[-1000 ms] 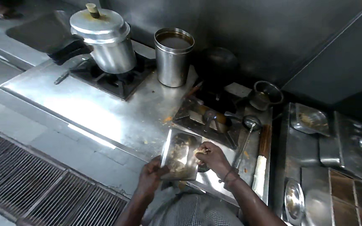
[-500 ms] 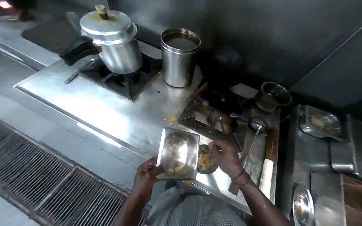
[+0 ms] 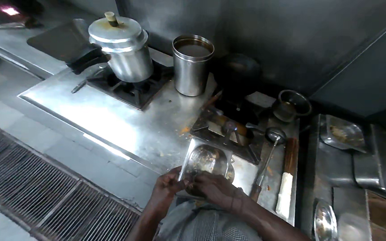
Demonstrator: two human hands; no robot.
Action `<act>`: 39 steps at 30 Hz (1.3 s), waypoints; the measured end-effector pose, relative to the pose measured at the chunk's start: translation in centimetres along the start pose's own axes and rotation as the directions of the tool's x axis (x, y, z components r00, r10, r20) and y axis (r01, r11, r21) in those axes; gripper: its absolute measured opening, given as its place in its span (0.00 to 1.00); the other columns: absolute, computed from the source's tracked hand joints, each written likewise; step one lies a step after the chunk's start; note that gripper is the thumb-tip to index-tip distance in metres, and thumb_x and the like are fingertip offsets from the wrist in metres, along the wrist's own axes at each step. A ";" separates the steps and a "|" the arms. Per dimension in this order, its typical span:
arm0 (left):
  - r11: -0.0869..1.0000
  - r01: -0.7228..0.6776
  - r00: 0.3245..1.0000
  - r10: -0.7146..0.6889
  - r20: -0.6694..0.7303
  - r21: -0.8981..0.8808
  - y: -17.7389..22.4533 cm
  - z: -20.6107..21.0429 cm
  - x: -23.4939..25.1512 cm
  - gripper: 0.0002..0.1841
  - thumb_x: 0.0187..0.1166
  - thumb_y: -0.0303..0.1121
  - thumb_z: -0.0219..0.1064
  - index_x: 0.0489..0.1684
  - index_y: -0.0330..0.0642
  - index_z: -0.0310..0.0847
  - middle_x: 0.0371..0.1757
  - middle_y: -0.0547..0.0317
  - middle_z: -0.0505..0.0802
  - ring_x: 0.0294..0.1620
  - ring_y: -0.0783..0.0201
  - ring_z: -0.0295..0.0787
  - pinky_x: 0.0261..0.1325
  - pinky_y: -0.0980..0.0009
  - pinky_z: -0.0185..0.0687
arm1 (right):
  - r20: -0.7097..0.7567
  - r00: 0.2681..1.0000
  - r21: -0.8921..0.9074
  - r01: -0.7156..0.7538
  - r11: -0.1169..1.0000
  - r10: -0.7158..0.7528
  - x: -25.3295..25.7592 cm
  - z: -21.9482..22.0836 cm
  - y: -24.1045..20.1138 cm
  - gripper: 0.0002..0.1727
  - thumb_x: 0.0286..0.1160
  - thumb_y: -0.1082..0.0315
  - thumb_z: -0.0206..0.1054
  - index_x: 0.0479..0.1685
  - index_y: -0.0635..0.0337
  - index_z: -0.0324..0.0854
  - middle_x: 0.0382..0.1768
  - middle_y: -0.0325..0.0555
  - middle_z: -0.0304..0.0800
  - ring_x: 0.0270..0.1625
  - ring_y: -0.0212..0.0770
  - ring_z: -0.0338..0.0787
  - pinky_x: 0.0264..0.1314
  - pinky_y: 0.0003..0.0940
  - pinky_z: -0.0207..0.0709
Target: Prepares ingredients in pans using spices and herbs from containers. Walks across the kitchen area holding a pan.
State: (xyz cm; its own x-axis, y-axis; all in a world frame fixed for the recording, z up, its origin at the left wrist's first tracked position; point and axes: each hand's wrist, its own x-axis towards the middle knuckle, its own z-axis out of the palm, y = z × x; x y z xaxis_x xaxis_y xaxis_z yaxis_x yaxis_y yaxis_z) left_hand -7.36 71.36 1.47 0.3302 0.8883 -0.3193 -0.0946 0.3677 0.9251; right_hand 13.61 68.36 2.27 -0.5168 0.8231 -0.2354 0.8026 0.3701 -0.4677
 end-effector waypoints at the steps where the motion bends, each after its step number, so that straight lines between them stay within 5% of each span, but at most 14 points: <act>1: 1.000 -0.002 1.000 0.002 -0.001 0.007 0.0 -0.1 0.0 0.04 0.67 0.20 0.70 0.26 0.39 0.87 0.57 0.53 0.92 0.46 0.67 0.89 0.50 0.72 0.86 | -0.063 0.997 0.003 -0.040 0.999 0.040 -0.3 -0.4 0.2 0.16 0.81 0.73 0.61 0.62 0.58 0.88 0.67 0.50 0.87 0.71 0.52 0.86 0.68 0.50 0.83; 5: 1.000 -0.019 1.000 0.019 0.020 0.020 0.0 0.0 0.1 0.06 0.66 0.21 0.72 0.20 0.40 0.86 0.64 0.52 0.90 0.50 0.67 0.88 0.51 0.72 0.85 | -0.399 0.884 -0.005 -0.268 0.964 0.243 0.7 -0.6 1.4 0.20 0.72 0.77 0.68 0.65 0.59 0.87 0.66 0.56 0.86 0.70 0.56 0.85 0.68 0.50 0.84; 7: 1.000 -0.011 1.000 0.010 0.024 0.018 0.3 0.3 0.1 0.04 0.65 0.22 0.73 0.23 0.40 0.87 0.63 0.53 0.91 0.49 0.67 0.88 0.51 0.72 0.86 | -0.326 0.907 -0.003 -0.281 0.960 0.265 1.0 0.0 0.6 0.22 0.73 0.76 0.67 0.68 0.62 0.84 0.72 0.61 0.81 0.74 0.61 0.81 0.68 0.54 0.83; 11: 0.999 -0.017 0.999 0.016 0.043 0.030 0.3 0.5 0.4 0.03 0.66 0.22 0.71 0.26 0.38 0.87 0.63 0.52 0.91 0.52 0.65 0.89 0.54 0.70 0.86 | -0.043 0.986 0.044 -0.160 0.986 0.162 0.2 0.0 -0.5 0.16 0.83 0.68 0.60 0.63 0.57 0.87 0.70 0.53 0.85 0.71 0.56 0.85 0.64 0.55 0.83; 15: 0.998 -0.025 0.997 0.021 0.076 0.050 0.2 0.5 0.4 0.03 0.67 0.21 0.71 0.28 0.37 0.89 0.65 0.51 0.90 0.51 0.64 0.89 0.53 0.68 0.88 | -0.414 0.885 0.046 -0.214 0.976 0.213 0.8 -0.8 -0.2 0.21 0.71 0.78 0.68 0.65 0.59 0.87 0.66 0.57 0.86 0.70 0.57 0.86 0.65 0.49 0.85; 17: 0.998 -0.018 0.996 0.013 0.093 0.055 0.2 0.6 0.4 0.04 0.67 0.21 0.71 0.25 0.38 0.87 0.66 0.51 0.89 0.52 0.64 0.89 0.54 0.69 0.87 | -0.419 0.888 0.015 -0.200 0.980 0.188 1.5 -0.6 -0.6 0.20 0.71 0.75 0.70 0.64 0.63 0.86 0.71 0.61 0.82 0.75 0.61 0.81 0.69 0.50 0.83; 19: 0.998 -0.021 0.996 0.016 0.085 0.052 0.2 0.7 0.4 0.05 0.67 0.21 0.71 0.22 0.39 0.85 0.64 0.51 0.90 0.52 0.65 0.89 0.53 0.70 0.86 | -0.223 0.968 0.022 -0.113 0.993 0.115 1.3 -0.3 -1.3 0.15 0.79 0.69 0.65 0.59 0.67 0.87 0.74 0.61 0.80 0.79 0.59 0.78 0.75 0.49 0.79; 22: 0.998 -0.028 0.999 0.025 0.044 0.064 0.4 0.4 0.4 0.07 0.65 0.22 0.71 0.18 0.39 0.83 0.65 0.51 0.90 0.53 0.66 0.88 0.53 0.70 0.86 | 0.114 0.993 0.056 -0.050 0.997 0.044 0.0 -1.0 -1.3 0.17 0.81 0.71 0.63 0.67 0.63 0.84 0.75 0.57 0.80 0.76 0.59 0.81 0.71 0.56 0.79; 25: 0.997 -0.024 0.999 0.022 0.033 0.073 0.5 0.0 0.1 0.07 0.65 0.22 0.72 0.19 0.39 0.83 0.67 0.50 0.89 0.55 0.64 0.89 0.54 0.69 0.87 | -0.138 0.980 0.005 -0.141 0.990 0.141 -1.1 -1.0 0.6 0.18 0.76 0.74 0.67 0.65 0.58 0.87 0.69 0.54 0.87 0.73 0.55 0.85 0.72 0.53 0.82; 27: 0.997 -0.028 0.999 0.025 0.031 0.075 0.5 0.1 -0.2 0.05 0.65 0.22 0.73 0.22 0.39 0.86 0.68 0.51 0.89 0.52 0.65 0.89 0.52 0.70 0.87 | -0.279 0.929 -0.026 -0.263 0.964 0.245 -0.6 -1.7 1.4 0.24 0.74 0.76 0.68 0.71 0.61 0.83 0.72 0.57 0.82 0.75 0.57 0.82 0.71 0.51 0.83; 31: 0.992 -0.054 0.998 0.051 0.038 0.110 0.3 0.8 0.0 0.07 0.66 0.24 0.74 0.20 0.40 0.84 0.69 0.52 0.87 0.51 0.65 0.88 0.50 0.69 0.86 | -0.128 0.904 -0.032 -0.415 0.909 0.408 0.5 -0.8 0.5 0.29 0.76 0.76 0.64 0.80 0.67 0.72 0.80 0.66 0.72 0.82 0.63 0.74 0.81 0.55 0.73; 34: 0.992 -0.059 0.998 0.056 0.021 0.115 0.2 0.8 -0.1 0.08 0.65 0.24 0.74 0.19 0.40 0.82 0.70 0.50 0.87 0.61 0.61 0.86 0.57 0.67 0.86 | 0.010 0.944 0.029 -0.329 0.944 0.329 -0.1 0.0 -0.6 0.21 0.80 0.74 0.60 0.72 0.61 0.81 0.71 0.59 0.82 0.72 0.58 0.84 0.74 0.52 0.79; 39: 0.986 -0.075 0.997 0.072 0.021 0.146 0.5 0.6 -0.4 0.10 0.64 0.23 0.74 0.17 0.40 0.79 0.71 0.52 0.86 0.59 0.62 0.87 0.54 0.67 0.86 | -0.215 0.896 0.020 -0.393 0.919 0.388 0.0 -1.3 0.6 0.25 0.78 0.73 0.66 0.76 0.62 0.78 0.77 0.59 0.78 0.78 0.58 0.79 0.75 0.51 0.79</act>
State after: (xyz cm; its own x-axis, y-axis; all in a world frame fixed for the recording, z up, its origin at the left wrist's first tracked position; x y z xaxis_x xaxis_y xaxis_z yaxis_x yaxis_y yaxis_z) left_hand -6.95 71.00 2.19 0.3423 0.9065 -0.2473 0.0191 0.2564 0.9664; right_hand 14.47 69.10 3.07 -0.0881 0.9739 -0.2092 0.9351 0.0085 -0.3544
